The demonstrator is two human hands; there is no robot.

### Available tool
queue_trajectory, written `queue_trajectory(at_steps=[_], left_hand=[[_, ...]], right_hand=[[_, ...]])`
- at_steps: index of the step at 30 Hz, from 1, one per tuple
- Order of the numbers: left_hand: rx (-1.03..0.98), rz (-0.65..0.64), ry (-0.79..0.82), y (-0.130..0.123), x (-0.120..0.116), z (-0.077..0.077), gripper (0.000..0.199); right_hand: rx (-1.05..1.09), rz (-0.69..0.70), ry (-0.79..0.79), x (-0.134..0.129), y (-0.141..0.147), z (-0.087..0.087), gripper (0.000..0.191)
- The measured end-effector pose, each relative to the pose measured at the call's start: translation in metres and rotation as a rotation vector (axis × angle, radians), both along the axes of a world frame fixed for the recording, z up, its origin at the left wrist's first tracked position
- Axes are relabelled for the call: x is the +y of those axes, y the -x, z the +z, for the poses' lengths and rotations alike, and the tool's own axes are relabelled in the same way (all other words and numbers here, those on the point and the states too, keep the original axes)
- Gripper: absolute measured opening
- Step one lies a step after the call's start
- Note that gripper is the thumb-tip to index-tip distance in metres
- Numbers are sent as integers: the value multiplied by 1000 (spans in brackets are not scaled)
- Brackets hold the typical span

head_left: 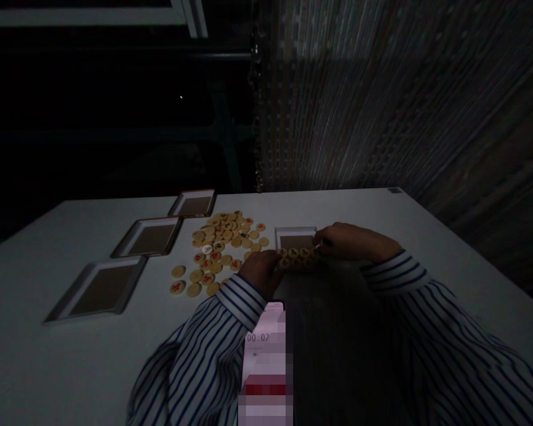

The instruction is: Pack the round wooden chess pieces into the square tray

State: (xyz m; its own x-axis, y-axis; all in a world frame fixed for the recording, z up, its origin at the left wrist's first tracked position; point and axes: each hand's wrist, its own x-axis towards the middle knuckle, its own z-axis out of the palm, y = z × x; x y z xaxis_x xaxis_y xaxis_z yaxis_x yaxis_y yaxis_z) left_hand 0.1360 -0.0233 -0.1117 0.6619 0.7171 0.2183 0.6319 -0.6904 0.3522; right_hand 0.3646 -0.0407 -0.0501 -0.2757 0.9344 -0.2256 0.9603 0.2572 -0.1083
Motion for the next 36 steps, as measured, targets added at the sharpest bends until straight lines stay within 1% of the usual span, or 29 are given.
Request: queue_trajectory(at_steps=[8,17,22,26,31,36], left_hand=[[30,40,25,1,-3,6,26],[14,24,45,1,-2,5,27],[24,51,47,2,-3,6,28],[7,39,57,1,-3,7,28],[4,36,50,1,-3,9,29],[-32,70,20,6,-5,13,30]], right_hand=[[3,-6,9,0,2,1,28],[-6,-26,18,2,0,-2,27],[-10,-31,11,1,1,-2,27],[-20,-29,-2,1,-1,1,29],[-13,-25,-37,-2,-2,9,31],[-13,-12,-72,-3,-3,11,29]])
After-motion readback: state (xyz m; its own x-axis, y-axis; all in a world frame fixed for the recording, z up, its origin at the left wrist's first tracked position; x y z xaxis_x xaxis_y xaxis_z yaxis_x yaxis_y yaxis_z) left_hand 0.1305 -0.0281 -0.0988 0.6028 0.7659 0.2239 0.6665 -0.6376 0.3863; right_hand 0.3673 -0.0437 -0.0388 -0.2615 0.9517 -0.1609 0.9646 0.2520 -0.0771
